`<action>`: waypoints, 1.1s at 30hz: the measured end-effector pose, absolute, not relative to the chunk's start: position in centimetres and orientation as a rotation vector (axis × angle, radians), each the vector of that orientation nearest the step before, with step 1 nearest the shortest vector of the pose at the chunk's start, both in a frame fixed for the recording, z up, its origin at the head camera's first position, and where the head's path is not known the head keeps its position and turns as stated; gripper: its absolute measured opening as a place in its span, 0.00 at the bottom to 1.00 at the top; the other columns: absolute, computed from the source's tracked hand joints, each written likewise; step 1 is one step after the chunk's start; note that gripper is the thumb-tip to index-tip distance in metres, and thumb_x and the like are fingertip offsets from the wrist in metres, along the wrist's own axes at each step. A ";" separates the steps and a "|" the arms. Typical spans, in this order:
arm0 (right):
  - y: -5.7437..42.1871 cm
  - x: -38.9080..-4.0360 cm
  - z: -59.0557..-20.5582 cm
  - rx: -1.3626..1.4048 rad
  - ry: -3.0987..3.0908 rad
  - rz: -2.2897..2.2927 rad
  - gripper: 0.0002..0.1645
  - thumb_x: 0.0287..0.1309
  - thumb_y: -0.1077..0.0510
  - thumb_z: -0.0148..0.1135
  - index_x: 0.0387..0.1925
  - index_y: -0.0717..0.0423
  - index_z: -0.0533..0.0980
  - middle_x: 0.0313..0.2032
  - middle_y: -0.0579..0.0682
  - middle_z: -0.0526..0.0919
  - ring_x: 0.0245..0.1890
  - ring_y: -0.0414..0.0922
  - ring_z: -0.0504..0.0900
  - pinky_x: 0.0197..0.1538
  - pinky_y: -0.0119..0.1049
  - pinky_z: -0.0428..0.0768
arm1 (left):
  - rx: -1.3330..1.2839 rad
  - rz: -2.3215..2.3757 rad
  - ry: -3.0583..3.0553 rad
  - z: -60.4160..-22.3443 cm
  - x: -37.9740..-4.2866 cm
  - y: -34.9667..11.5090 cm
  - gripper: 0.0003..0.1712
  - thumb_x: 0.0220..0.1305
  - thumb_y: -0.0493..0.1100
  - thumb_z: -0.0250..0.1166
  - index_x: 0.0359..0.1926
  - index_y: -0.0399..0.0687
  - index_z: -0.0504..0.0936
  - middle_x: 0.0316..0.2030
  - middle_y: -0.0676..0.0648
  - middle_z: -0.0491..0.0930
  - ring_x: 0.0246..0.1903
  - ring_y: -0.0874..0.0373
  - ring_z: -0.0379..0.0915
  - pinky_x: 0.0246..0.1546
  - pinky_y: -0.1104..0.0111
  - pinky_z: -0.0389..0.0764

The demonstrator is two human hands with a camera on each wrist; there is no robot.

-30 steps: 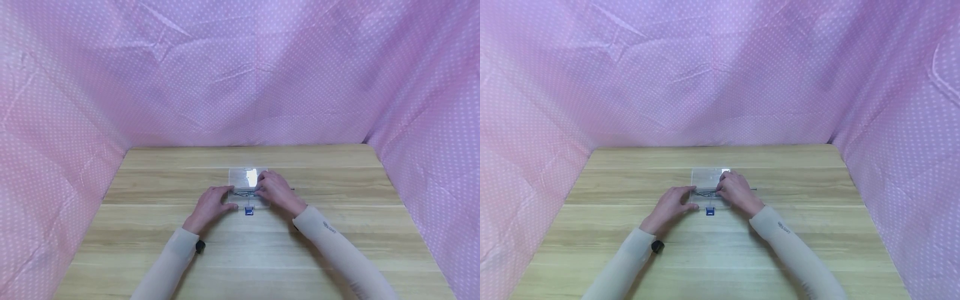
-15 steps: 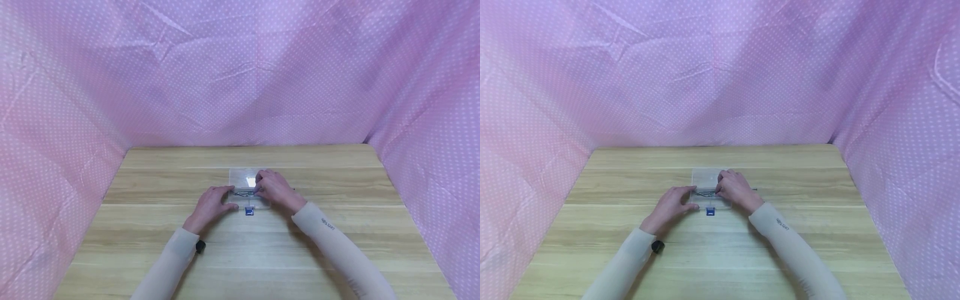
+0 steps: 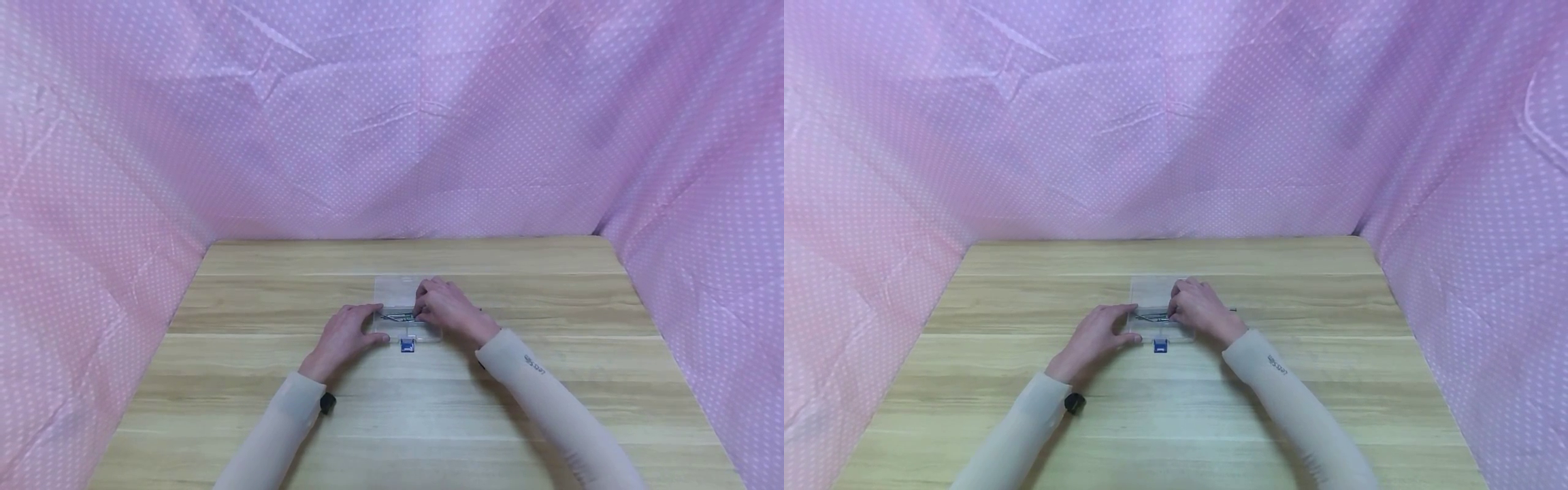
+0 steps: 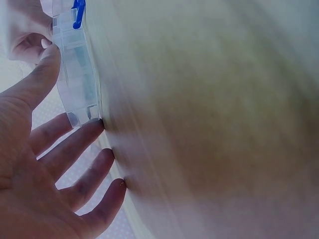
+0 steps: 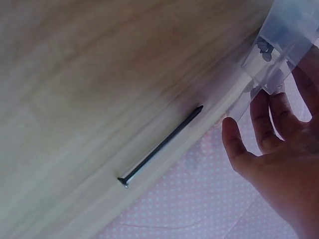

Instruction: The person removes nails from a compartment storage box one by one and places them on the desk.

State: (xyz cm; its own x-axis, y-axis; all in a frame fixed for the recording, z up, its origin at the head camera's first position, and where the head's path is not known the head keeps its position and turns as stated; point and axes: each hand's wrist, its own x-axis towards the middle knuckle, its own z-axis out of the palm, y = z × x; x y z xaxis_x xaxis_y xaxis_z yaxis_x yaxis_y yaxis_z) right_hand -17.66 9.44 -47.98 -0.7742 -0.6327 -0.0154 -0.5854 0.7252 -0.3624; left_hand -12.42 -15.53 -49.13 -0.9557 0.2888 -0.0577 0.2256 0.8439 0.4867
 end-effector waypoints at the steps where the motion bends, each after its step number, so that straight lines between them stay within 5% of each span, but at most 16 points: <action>1: 9.5 -17.6 -48.0 -0.989 2.789 -0.516 0.03 0.59 0.55 0.76 0.36 0.45 0.90 0.47 0.44 0.80 0.49 0.46 0.72 0.53 0.46 0.73 | 0.404 0.738 2.892 -49.1 -12.4 -15.5 0.43 0.55 0.61 0.79 0.68 0.51 0.78 0.63 0.46 0.81 0.60 0.44 0.75 0.62 0.49 0.76; 33: 10.5 -17.3 -48.1 -1.059 2.719 -0.578 0.04 0.64 0.54 0.72 0.39 0.46 0.88 0.51 0.46 0.81 0.55 0.49 0.73 0.58 0.49 0.74 | 0.362 0.745 2.888 -48.9 -11.6 -14.9 0.43 0.55 0.60 0.79 0.69 0.50 0.78 0.63 0.45 0.81 0.61 0.44 0.74 0.62 0.48 0.75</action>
